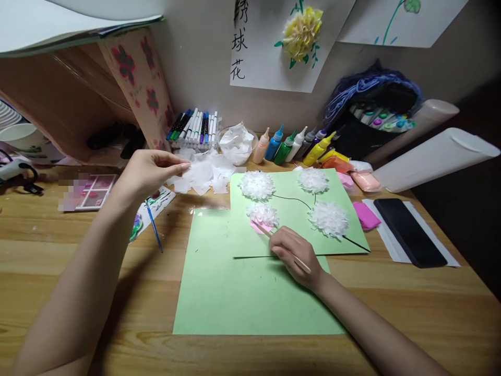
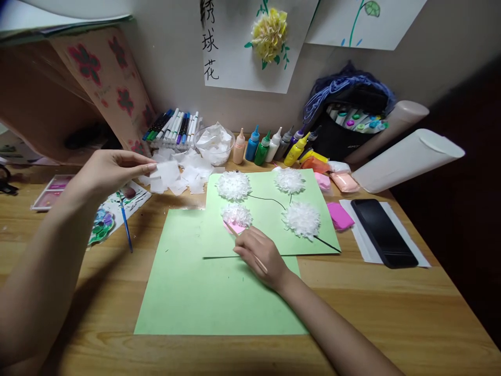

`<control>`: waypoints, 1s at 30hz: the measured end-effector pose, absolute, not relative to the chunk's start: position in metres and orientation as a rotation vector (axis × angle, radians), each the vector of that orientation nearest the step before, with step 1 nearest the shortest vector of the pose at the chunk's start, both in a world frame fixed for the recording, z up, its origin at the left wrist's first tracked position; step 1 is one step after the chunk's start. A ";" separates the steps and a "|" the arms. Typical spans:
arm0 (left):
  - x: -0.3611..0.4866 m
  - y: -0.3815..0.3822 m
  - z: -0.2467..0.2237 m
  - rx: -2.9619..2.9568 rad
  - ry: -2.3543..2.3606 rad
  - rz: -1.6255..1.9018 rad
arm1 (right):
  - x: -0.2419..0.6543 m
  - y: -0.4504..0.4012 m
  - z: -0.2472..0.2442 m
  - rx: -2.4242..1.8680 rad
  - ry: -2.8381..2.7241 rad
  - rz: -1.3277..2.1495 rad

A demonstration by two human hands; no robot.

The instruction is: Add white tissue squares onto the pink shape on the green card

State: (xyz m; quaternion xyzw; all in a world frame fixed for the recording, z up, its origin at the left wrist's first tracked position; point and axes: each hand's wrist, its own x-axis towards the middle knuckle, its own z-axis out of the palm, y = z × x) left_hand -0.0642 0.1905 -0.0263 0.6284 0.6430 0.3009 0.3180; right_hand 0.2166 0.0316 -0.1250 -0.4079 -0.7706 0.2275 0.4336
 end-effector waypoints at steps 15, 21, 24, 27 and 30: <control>-0.015 0.162 -0.031 1.724 1.181 0.539 | 0.215 0.033 -0.129 -1.121 -1.998 0.453; 0.027 0.133 -0.082 1.783 1.072 0.310 | 0.216 0.033 -0.127 -1.169 -1.941 0.473; 0.033 0.126 -0.100 1.884 1.144 0.417 | 0.216 0.033 -0.128 -1.177 -1.943 0.471; 0.034 0.123 -0.106 1.965 1.195 0.514 | 0.216 0.033 -0.128 -1.165 -1.946 0.452; 0.036 0.122 -0.108 1.981 1.215 0.556 | 0.215 0.030 -0.127 -1.093 -1.922 0.396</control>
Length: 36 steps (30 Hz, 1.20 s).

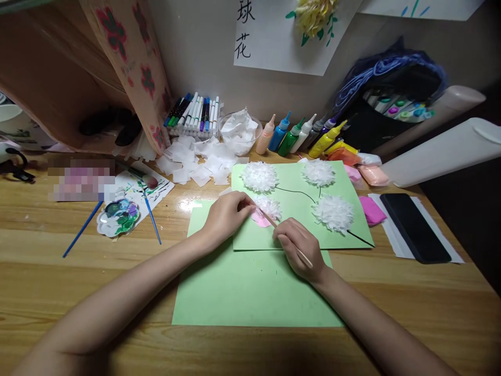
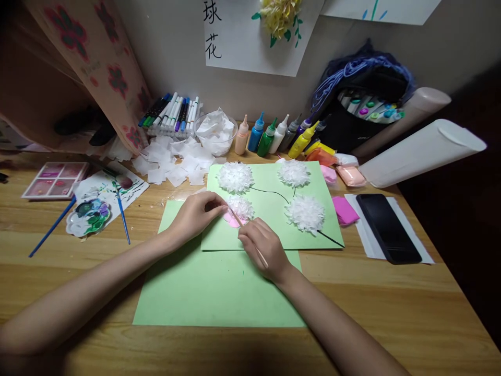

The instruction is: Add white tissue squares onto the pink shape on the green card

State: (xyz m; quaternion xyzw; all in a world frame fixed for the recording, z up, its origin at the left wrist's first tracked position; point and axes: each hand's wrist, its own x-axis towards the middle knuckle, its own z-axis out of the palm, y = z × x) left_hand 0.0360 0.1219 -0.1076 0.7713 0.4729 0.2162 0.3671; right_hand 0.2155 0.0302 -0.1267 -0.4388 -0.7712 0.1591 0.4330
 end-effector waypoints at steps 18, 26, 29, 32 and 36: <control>0.041 0.121 -0.117 1.986 1.220 0.626 | 0.206 0.035 -0.125 -1.162 -2.108 0.293; 0.040 0.120 -0.121 2.026 1.258 0.630 | 0.205 0.043 -0.121 -1.207 -2.046 0.331; 0.040 0.119 -0.122 2.039 1.264 0.630 | 0.199 0.050 -0.113 -1.250 -2.023 0.332; 0.040 0.119 -0.122 2.051 1.260 0.629 | 0.191 0.060 -0.103 -1.365 -1.951 0.383; 0.040 0.119 -0.121 2.073 1.269 0.598 | 0.183 0.071 -0.093 -1.536 -1.729 0.538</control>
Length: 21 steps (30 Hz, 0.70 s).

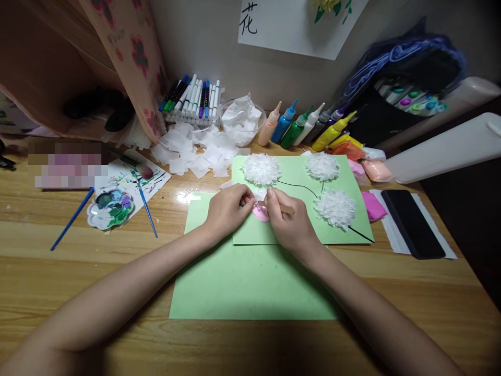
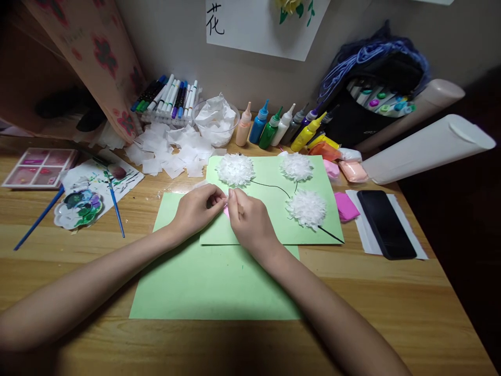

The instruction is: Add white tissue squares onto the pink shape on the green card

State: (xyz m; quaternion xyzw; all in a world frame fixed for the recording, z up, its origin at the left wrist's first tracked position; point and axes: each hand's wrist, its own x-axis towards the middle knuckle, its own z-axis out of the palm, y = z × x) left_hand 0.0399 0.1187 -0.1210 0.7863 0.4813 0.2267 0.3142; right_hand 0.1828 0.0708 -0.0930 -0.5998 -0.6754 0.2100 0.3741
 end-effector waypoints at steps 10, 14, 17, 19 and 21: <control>0.041 0.118 -0.120 2.106 1.315 0.566 | 0.198 0.049 -0.103 -1.399 -1.683 0.541; 0.041 0.117 -0.120 2.096 1.325 0.562 | 0.199 0.047 -0.105 -1.372 -1.726 0.480; 0.041 0.117 -0.120 2.094 1.320 0.555 | 0.198 0.050 -0.106 -1.356 -1.761 0.466; 0.041 0.117 -0.120 2.100 1.319 0.559 | 0.197 0.052 -0.108 -1.353 -1.774 0.465; 0.041 0.118 -0.120 2.107 1.320 0.563 | 0.197 0.053 -0.110 -1.352 -1.784 0.462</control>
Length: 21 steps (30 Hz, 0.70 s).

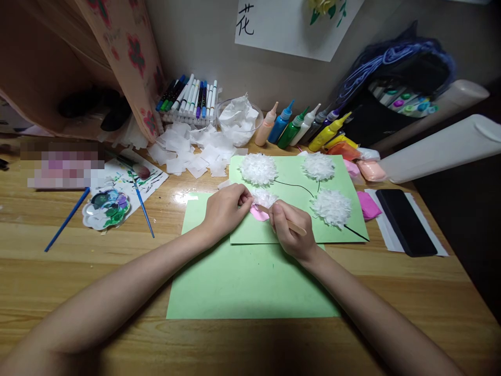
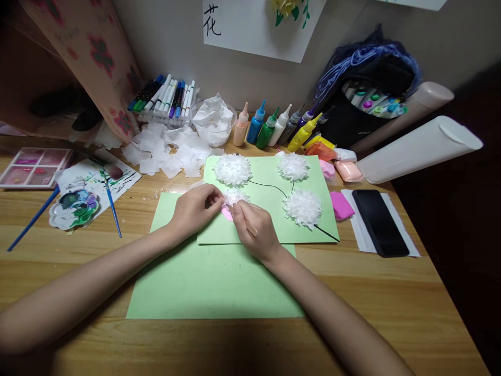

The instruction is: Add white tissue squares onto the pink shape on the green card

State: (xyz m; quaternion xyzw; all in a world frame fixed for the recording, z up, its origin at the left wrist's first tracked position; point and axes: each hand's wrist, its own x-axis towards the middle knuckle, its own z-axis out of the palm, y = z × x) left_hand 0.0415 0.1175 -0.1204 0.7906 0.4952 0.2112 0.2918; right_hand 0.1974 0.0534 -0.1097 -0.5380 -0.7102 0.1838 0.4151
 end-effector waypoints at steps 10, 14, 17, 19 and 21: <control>0.042 0.118 -0.119 2.120 1.330 0.551 | 0.189 0.067 -0.106 -1.411 -1.583 0.597; 0.042 0.117 -0.119 2.126 1.343 0.533 | 0.183 0.076 -0.100 -1.509 -1.338 0.733; 0.042 0.117 -0.118 2.131 1.355 0.518 | 0.180 0.081 -0.097 -1.555 -1.285 0.747; 0.042 0.118 -0.118 2.141 1.359 0.510 | 0.179 0.081 -0.095 -1.538 -1.284 0.779; 0.042 0.117 -0.118 2.155 1.371 0.501 | 0.181 0.078 -0.092 -1.509 -1.269 0.838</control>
